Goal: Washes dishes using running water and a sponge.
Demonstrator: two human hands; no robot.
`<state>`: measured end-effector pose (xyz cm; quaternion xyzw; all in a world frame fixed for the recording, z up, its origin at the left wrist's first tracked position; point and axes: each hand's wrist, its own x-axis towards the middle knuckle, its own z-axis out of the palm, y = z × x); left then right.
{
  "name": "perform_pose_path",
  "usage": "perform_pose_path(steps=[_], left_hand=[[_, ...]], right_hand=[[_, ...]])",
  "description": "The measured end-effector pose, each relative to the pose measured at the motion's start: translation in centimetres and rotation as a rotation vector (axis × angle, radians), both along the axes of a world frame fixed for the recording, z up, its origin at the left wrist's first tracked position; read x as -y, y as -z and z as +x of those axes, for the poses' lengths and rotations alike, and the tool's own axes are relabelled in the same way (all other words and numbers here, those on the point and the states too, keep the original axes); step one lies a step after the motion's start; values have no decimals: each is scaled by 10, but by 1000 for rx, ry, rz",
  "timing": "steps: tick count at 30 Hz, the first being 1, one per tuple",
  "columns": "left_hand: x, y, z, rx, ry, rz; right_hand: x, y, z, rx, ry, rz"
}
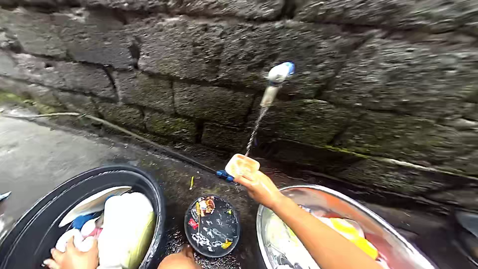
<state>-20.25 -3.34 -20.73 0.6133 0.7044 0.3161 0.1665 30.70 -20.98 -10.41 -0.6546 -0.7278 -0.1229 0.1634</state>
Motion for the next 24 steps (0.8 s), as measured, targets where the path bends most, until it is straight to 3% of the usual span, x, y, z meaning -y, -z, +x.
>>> perform_pose_path(steps=[2, 3, 5, 8, 9, 11, 13, 15, 18, 21, 24], left_hand=[[-14, -68, 65, 210, 167, 176], [-9, -105, 109, 387, 264, 154], [18, -154, 204, 818, 458, -97], [68, -171, 323, 1213, 617, -669], [81, -170, 352, 1251, 622, -766], [98, -162, 395, 1364, 595, -758], [99, -152, 412, 1494, 607, -696], [93, -139, 413, 1419, 599, -668], [95, -139, 415, 1352, 547, -744], [96, -139, 417, 1422, 552, -829], [84, -132, 412, 1420, 546, -822]], right_hand=[[-1, -4, 0, -58, 20, 45], [-1, -7, -1, -83, 26, 76], [-3, -16, -7, -101, 32, 171], [-5, -35, -23, -135, 71, 229], [-7, -39, -30, -158, 81, 250], [-9, -46, -41, -201, 97, 286], [-3, -60, -39, -325, 131, 76], [0, -75, -24, -436, 90, -219], [-20, -97, -9, -328, 185, -543], [-58, -85, -12, -291, 327, -584], [-71, -81, -25, -338, 311, -701]])
